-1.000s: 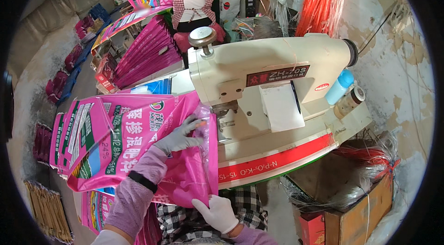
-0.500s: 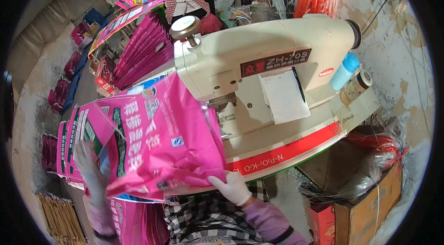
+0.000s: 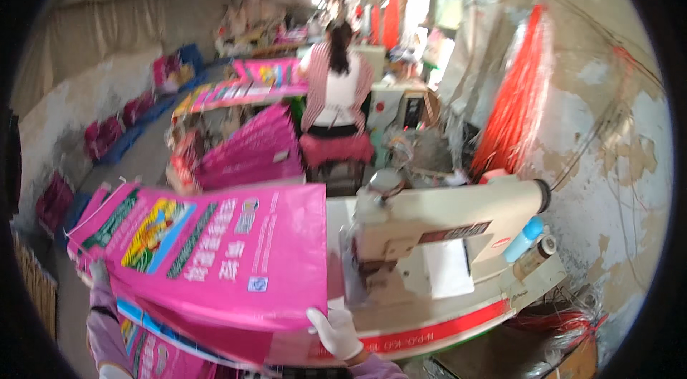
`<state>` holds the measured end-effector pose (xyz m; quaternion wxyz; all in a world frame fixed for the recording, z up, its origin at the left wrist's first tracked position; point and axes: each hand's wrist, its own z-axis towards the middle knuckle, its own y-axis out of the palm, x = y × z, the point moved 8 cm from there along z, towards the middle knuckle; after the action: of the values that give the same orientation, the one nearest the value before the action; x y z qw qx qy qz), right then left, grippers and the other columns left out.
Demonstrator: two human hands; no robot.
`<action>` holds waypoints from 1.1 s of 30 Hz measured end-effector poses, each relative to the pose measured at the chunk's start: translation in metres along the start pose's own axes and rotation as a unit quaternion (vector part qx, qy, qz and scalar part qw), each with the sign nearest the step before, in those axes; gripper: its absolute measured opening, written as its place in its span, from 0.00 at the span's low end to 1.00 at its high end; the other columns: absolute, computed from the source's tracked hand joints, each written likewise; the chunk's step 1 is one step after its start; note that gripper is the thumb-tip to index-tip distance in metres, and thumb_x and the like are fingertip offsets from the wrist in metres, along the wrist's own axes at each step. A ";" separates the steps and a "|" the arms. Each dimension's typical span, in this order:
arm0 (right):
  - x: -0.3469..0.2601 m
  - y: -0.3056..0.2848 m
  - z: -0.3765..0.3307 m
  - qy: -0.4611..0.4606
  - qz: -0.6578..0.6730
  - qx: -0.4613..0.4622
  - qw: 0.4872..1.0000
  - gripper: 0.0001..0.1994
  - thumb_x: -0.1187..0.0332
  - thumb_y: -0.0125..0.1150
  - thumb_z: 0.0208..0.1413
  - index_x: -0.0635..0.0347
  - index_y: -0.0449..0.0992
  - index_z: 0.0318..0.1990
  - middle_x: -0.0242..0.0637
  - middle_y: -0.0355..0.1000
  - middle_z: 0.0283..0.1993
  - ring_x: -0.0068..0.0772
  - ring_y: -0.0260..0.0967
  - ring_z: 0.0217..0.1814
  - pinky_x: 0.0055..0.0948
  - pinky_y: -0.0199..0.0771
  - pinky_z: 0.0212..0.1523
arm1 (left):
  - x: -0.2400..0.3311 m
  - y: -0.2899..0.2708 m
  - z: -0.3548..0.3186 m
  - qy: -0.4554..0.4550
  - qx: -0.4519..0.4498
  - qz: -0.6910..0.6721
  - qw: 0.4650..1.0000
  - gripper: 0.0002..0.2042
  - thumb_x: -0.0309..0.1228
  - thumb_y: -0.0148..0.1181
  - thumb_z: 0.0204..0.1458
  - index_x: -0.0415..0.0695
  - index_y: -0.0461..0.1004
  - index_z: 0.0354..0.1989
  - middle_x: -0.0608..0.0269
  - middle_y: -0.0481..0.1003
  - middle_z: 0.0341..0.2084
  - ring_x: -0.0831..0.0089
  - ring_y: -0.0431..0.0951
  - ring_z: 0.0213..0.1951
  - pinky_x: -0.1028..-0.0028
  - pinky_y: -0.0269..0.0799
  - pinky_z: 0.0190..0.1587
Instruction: The recorder uses an industrial sewing machine to seal or finish large pink plastic bags.
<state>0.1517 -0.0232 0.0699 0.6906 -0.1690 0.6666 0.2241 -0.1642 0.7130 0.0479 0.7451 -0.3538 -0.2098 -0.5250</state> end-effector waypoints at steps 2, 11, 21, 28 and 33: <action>0.015 0.066 -0.027 -0.025 -0.377 -0.204 0.903 0.15 0.60 0.55 0.62 0.63 0.81 0.41 0.45 0.79 0.35 0.43 0.78 0.39 0.30 0.77 0.40 | -0.059 -0.029 0.027 -0.383 -0.188 -0.104 0.898 0.07 0.38 0.56 0.56 0.50 0.72 0.35 0.66 0.69 0.19 0.74 0.71 0.21 0.71 0.67 0.20; 0.021 0.087 0.084 -0.159 -0.317 -0.007 0.935 0.42 0.57 0.71 0.48 0.66 0.57 0.66 0.53 0.72 0.51 0.42 0.77 0.45 0.38 0.78 0.44 | 0.297 0.036 -0.159 0.189 -0.349 0.048 0.917 0.28 0.29 0.66 0.48 0.43 0.66 0.60 0.48 0.67 0.58 0.54 0.66 0.61 0.62 0.62 0.63; 0.080 0.098 0.024 -0.280 -0.356 -0.118 0.884 0.08 0.76 0.58 0.41 0.54 0.79 0.31 0.39 0.76 0.31 0.43 0.74 0.28 0.37 0.72 0.30 | 0.305 0.212 -0.235 0.195 -0.509 0.332 0.770 0.36 0.61 0.39 0.59 0.52 0.52 0.71 0.53 0.48 0.71 0.48 0.44 0.72 0.42 0.36 0.68; -0.069 0.162 0.048 -0.358 -0.261 -0.185 0.877 0.12 0.76 0.58 0.51 0.55 0.81 0.43 0.46 0.71 0.55 0.52 0.65 0.61 0.41 0.68 0.58 | 0.310 0.183 -0.316 0.310 -0.582 0.216 0.720 0.30 0.53 0.43 0.60 0.53 0.57 0.69 0.53 0.53 0.69 0.50 0.47 0.71 0.42 0.39 0.68; 0.093 0.119 0.038 -0.235 -0.533 -0.167 0.795 0.26 0.58 0.60 0.54 0.51 0.69 0.61 0.53 0.57 0.67 0.56 0.56 0.68 0.49 0.59 0.65 | 0.307 -0.030 -0.293 0.099 -0.331 0.313 0.885 0.39 0.40 0.68 0.47 0.37 0.57 0.65 0.42 0.60 0.63 0.49 0.63 0.62 0.54 0.56 0.65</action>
<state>0.1209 0.1047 -0.0130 0.7972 -0.5523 0.2405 -0.0393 -0.0988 0.2936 0.0738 0.7273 -0.5733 0.1729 -0.3355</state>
